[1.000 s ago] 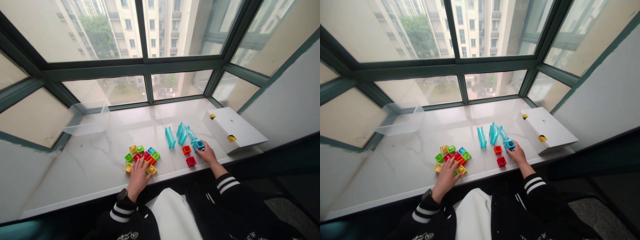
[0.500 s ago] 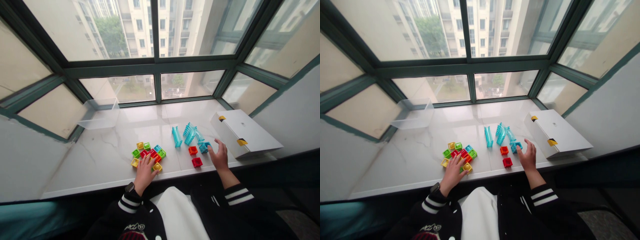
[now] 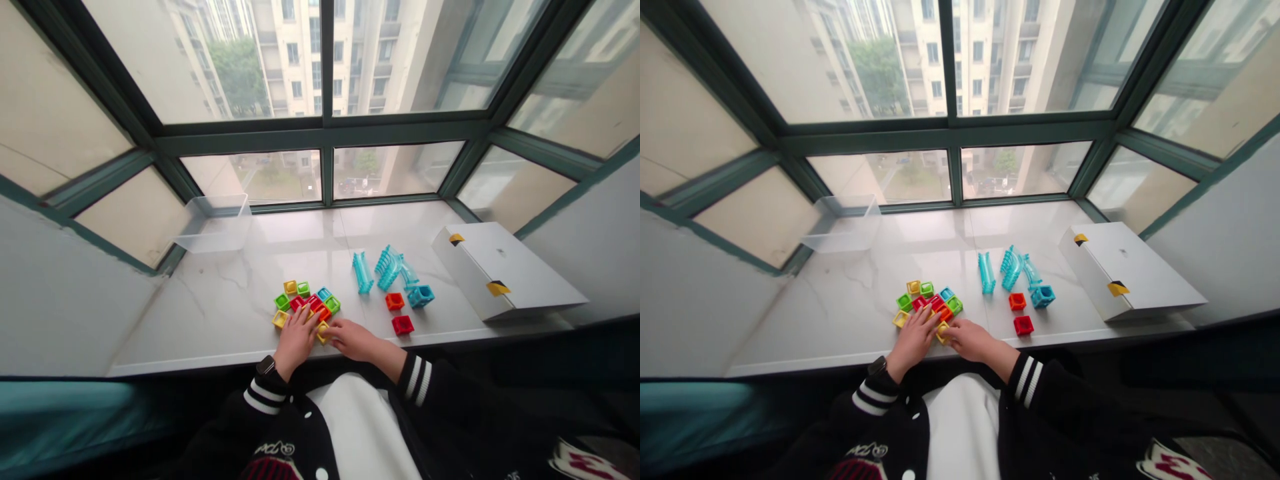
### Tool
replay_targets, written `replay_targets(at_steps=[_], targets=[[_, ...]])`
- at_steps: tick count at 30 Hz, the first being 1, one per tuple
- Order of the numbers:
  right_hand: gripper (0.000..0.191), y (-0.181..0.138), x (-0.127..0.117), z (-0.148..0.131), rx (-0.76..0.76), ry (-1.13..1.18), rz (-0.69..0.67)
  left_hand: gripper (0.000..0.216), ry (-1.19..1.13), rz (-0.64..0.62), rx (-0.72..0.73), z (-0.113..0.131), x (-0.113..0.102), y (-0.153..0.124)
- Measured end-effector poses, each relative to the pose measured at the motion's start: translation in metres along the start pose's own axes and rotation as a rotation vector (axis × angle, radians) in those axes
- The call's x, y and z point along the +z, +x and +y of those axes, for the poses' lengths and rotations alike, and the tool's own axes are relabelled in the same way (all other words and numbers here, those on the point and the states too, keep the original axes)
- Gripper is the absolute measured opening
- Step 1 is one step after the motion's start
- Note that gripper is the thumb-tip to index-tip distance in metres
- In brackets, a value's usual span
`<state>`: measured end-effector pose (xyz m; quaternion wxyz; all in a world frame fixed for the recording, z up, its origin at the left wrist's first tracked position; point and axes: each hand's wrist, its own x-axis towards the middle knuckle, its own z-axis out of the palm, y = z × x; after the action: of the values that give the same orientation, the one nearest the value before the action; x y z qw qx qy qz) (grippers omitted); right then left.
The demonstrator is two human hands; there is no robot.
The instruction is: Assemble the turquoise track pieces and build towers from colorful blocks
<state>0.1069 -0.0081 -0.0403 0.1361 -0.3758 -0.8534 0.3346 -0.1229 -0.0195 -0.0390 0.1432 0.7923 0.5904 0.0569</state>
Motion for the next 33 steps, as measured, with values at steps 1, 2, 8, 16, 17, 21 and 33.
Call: replay_targets(at_steps=[1, 2, 8, 16, 17, 21, 33], targets=[[0.034, 0.003, 0.006, -0.001, 0.021, -0.023, -0.007, 0.054, 0.001, -0.015, 0.008, -0.002, -0.001, 0.0], [0.032, 0.006, 0.011, -0.002, 0.042, -0.044, -0.009, 0.057, 0.004, -0.031, 0.014, -0.003, -0.002, 0.0], [0.019, 0.014, 0.018, -0.006, 0.148, -0.112, 0.046, 0.064, 0.022, -0.041, 0.016, -0.003, -0.006, 0.0], [0.007, -0.009, -0.015, 0.012, 0.153, 0.038, 0.183, 0.064, -0.001, -0.024, 0.001, -0.002, -0.005, 0.002], [0.009, -0.013, -0.021, 0.015, 0.14, 0.081, 0.212, 0.064, -0.004, -0.022, -0.004, -0.001, -0.005, 0.002], [0.018, -0.028, -0.048, 0.025, 0.094, 0.222, 0.378, 0.061, -0.061, 0.0, -0.053, 0.005, -0.006, 0.002], [0.051, -0.018, -0.062, 0.003, 0.077, 0.733, 0.538, 0.055, -1.127, 0.077, 0.002, 0.045, -0.033, 0.023]])
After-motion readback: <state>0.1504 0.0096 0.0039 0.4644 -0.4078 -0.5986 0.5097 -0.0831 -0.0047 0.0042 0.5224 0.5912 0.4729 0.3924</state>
